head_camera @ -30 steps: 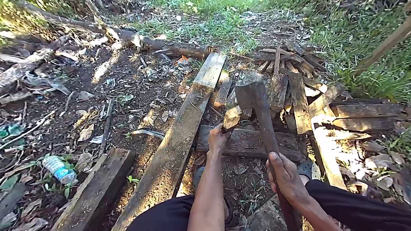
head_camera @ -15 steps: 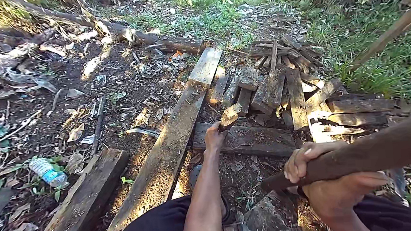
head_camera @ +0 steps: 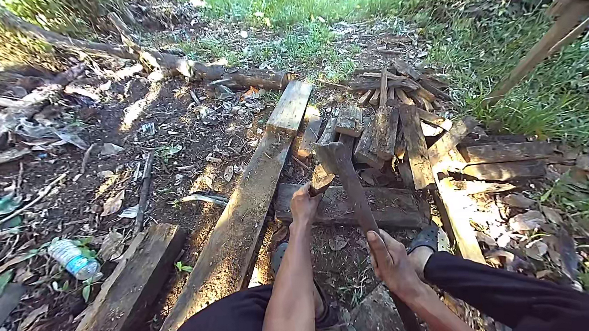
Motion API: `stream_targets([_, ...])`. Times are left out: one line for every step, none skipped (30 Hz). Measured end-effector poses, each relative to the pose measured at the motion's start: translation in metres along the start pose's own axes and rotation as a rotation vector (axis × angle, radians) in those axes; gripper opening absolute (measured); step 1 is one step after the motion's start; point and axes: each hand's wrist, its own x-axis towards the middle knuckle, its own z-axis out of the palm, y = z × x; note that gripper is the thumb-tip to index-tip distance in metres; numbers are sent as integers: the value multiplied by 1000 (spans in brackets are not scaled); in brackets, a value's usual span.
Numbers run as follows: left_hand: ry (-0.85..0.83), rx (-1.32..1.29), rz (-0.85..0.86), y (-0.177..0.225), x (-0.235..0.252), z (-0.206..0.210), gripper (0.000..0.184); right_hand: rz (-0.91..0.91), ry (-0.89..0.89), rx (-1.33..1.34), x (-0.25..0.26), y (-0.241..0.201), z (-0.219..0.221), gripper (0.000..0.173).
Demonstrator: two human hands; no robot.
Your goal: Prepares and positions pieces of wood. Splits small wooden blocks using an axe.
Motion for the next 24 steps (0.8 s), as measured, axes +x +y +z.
stream_targets([0,-1,-1,0,-1,0,45,4,-2,6,0,1,0,74])
stream_targets([-4,0,-3,0,-1,0,45,7,-1,10,-1,2,1,74])
stream_targets([-9,0,-5,0,-1,1,45,11,0,14,-2,2,1,75])
stream_targets([-13,-1,-6,0,-1,1,45,13,2,17,-3,2,2,75])
stream_targets([-16,-6,-7,0,-1,1,44,14,4,23,-4,2,3,74])
stream_targets([-17,-13,-9,1,0,1,44,10,6,29,-4,2,4,73])
stream_targets([-15,-22,-11,1,0,1,42,3,8,32,-5,1,4,72])
stream_targets([-11,-28,-14,2,-1,2,41,-6,10,38,-6,0,3,71])
stream_targets([-7,-33,-14,4,-2,2,40,-13,7,46,-7,-5,1,70])
stream_targets([-8,-30,-9,10,0,-2,38,-25,7,55,-7,-12,-3,69])
stream_targets([-5,-20,13,20,1,-10,36,-44,10,67,-7,-22,-9,69])
stream_targets([2,-4,51,36,2,-23,35,-70,22,78,-7,-32,-14,69])
stream_targets([18,11,115,58,4,-41,36,-108,45,98,-8,-44,-20,69])
stream_targets([52,4,191,83,5,-61,37,-162,76,122,-9,-55,-26,70])
stream_targets([123,10,271,108,12,-78,37,-228,105,149,-10,-67,-32,70])
stream_targets([225,18,376,132,19,-95,33,-310,128,175,-8,-76,-39,70])
stream_targets([335,35,481,158,25,-114,31,-407,142,198,-5,-83,-45,70])
stream_targets([401,40,540,182,31,-133,30,-499,157,221,1,-89,-50,69])
stream_targets([444,21,574,202,36,-148,30,-569,167,241,7,-93,-54,68])
stream_targets([485,-13,627,217,40,-158,33,-616,169,242,12,-94,-58,68])
stream_targets([518,-33,656,224,43,-159,35,-621,163,231,14,-93,-60,69])
stream_targets([507,-47,636,220,42,-152,35,-574,146,207,13,-87,-60,69])
stream_targets([457,-29,570,202,37,-137,33,-470,118,173,11,-77,-57,70])
stream_targets([346,40,490,172,27,-118,37,-325,75,110,11,-62,-52,72])
